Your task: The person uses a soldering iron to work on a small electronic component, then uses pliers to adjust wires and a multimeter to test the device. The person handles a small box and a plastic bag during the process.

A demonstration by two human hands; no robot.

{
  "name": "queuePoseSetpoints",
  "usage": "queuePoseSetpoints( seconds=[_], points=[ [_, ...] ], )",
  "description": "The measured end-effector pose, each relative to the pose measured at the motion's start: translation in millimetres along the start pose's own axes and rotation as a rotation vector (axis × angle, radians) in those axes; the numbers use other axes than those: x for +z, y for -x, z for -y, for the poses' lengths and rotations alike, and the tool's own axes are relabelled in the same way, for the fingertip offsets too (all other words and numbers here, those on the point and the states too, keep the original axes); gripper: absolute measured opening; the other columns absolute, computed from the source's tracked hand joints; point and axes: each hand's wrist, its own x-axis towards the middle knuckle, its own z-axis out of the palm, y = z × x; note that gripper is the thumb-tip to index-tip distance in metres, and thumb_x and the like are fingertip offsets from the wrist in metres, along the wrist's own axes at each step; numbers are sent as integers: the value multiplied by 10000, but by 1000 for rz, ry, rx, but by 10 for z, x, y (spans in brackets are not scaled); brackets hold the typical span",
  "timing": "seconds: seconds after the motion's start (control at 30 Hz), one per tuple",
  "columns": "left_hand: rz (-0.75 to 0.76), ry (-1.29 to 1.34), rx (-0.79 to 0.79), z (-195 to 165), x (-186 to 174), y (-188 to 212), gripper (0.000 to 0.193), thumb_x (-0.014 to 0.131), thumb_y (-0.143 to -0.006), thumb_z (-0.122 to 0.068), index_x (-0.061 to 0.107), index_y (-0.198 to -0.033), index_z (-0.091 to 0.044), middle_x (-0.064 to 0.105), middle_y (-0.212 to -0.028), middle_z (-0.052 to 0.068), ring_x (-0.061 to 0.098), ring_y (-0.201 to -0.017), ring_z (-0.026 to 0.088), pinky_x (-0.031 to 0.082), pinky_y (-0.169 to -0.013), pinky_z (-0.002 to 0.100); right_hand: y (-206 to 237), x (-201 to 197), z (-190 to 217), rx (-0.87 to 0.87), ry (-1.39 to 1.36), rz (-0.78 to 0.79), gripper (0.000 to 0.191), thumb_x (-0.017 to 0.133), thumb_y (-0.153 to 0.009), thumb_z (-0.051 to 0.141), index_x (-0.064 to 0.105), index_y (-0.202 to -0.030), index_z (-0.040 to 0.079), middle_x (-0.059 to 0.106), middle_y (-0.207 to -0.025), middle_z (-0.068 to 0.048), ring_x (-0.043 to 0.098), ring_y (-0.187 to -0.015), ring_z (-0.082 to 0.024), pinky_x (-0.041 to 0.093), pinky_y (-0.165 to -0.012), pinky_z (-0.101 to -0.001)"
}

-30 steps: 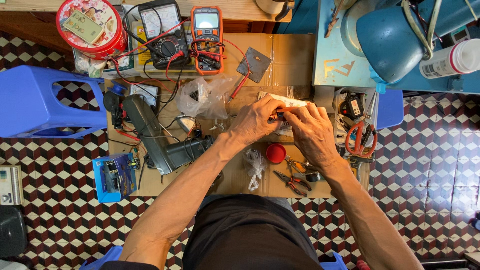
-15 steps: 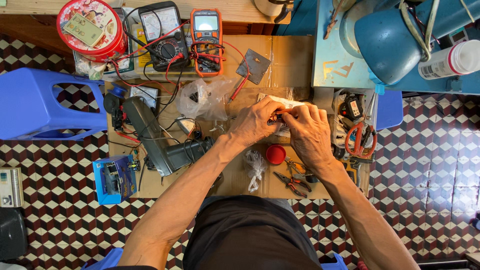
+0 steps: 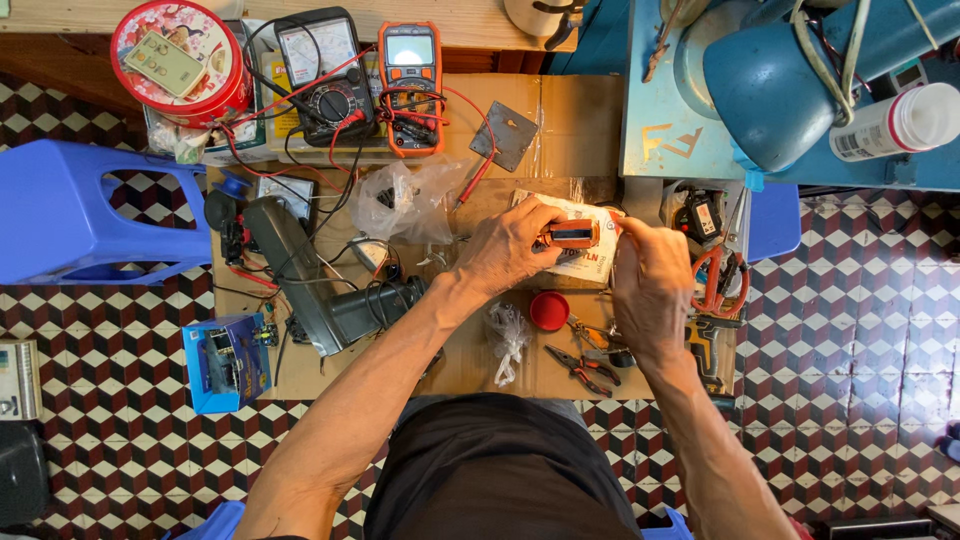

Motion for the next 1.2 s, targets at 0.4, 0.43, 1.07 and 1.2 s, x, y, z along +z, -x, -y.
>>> queuePoseSetpoints(
  seconds=[0.4, 0.43, 1.07, 1.2],
  points=[
    [-27, 133, 31, -93, -21, -4, 334, 772, -822, -119, 653, -1132, -85, 686, -1064, 96, 728, -915, 313, 604, -777, 388, 425, 353, -40, 770, -366, -141, 543, 744, -936, 316, 538, -1318, -10, 577, -1147, -146, 583, -1007, -199, 511, -845, -324],
    [-43, 125, 36, -104, -14, -19, 336, 776, -827, -116, 652, -1137, -81, 687, -1065, 101, 725, -915, 315, 603, -777, 386, 391, 379, -45, 797, -403, -123, 586, 746, -926, 340, 516, -1336, -9, 575, -1170, -136, 591, -1019, -193, 506, -862, -328],
    [-102, 80, 24, -190, -34, -21, 340, 792, -833, -100, 653, -1139, -50, 676, -1043, 129, 719, -937, 304, 604, -814, 379, 276, 441, -415, 864, -706, -191, 238, 750, -920, 198, 714, -1024, -12, 675, -874, -8, 590, -794, -94, 488, -726, -241],
    [-98, 123, 36, -208, 42, -30, 358, 778, -841, -113, 639, -1164, -46, 679, -1075, 134, 722, -959, 305, 609, -833, 382, 221, 168, -307, 881, -645, -207, 203, 735, -971, 184, 724, -1031, -10, 639, -845, -21, 550, -739, -100, 450, -659, -246]
  ],
)
